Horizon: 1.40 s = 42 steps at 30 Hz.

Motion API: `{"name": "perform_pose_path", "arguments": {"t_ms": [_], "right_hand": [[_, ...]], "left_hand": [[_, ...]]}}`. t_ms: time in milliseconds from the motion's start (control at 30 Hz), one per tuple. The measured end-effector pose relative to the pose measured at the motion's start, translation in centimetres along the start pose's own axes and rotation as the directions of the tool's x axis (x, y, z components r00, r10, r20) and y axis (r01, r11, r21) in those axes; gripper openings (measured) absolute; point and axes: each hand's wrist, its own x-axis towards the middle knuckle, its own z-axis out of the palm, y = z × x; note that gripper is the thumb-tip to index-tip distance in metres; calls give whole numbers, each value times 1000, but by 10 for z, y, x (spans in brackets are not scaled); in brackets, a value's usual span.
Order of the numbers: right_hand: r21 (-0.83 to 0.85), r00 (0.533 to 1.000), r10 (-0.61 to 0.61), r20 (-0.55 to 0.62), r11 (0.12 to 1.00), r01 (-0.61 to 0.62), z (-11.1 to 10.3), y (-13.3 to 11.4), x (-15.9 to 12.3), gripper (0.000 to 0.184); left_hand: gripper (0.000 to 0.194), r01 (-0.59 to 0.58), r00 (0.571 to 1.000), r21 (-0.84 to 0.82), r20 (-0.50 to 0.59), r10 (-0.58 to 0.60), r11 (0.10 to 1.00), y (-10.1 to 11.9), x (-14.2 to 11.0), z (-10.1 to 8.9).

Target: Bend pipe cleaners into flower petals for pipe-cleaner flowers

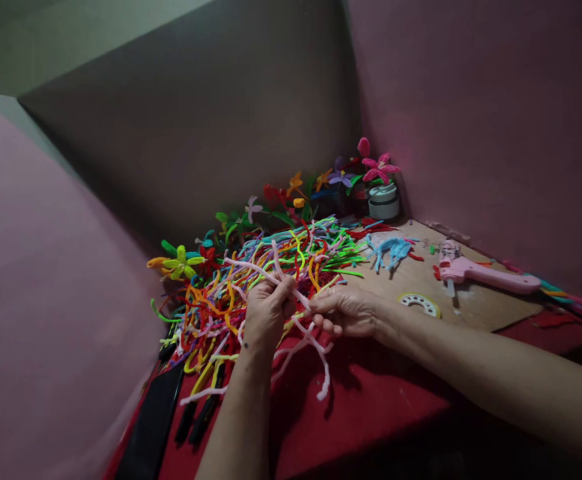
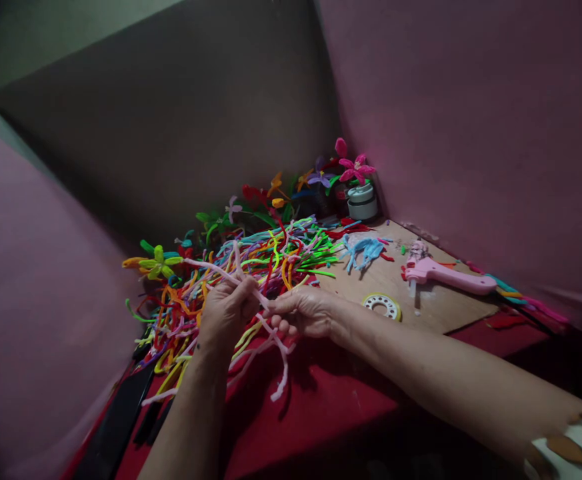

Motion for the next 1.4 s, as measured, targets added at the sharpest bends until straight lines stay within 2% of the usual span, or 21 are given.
{"name": "perform_pose_path", "arguments": {"t_ms": [133,233,367,467,567,633,800,900,1033,1233,1400], "right_hand": [[41,999,38,-1,998,-38,-2,3,2,11],[-1,997,27,-71,1000,-27,6,2,0,15],[-92,976,-94,-196,993,77,14,1,-1,18],[-186,943,-195,-269,971,148,14,2,-1,18],[-271,939,-263,-222,942,199,14,1,-1,20],[-301,941,-290,-178,926,228,15,1,-1,22],[-351,902,-375,-215,891,286,17,1,-2,21],[-343,908,-345,-237,904,254,14,1,-2,16],[-256,949,-214,-232,955,152,9,-2,-3,8],[73,999,-15,-50,997,19,-1,-1,-1,11],[94,996,86,3,992,-86,-6,2,1,11]], "left_hand": [[27,25,1000,-44,8,-25,999,-2,0,2],[28,32,999,-35,-14,-32,999,-4,0,2],[24,34,999,-42,-14,-34,999,-5,0,2],[21,79,997,22,24,-79,997,-6,0,3],[22,113,992,110,51,-119,987,-7,1,1],[20,102,994,106,39,-107,989,-8,2,0],[16,48,999,90,-4,-48,995,-10,3,2],[15,18,999,143,-30,-14,990,-11,1,6],[13,5,1000,203,-17,-2,979,-9,-1,7],[14,12,999,144,41,-18,990,-6,0,-1],[15,19,994,98,108,-30,995,-7,-1,-1]]}}
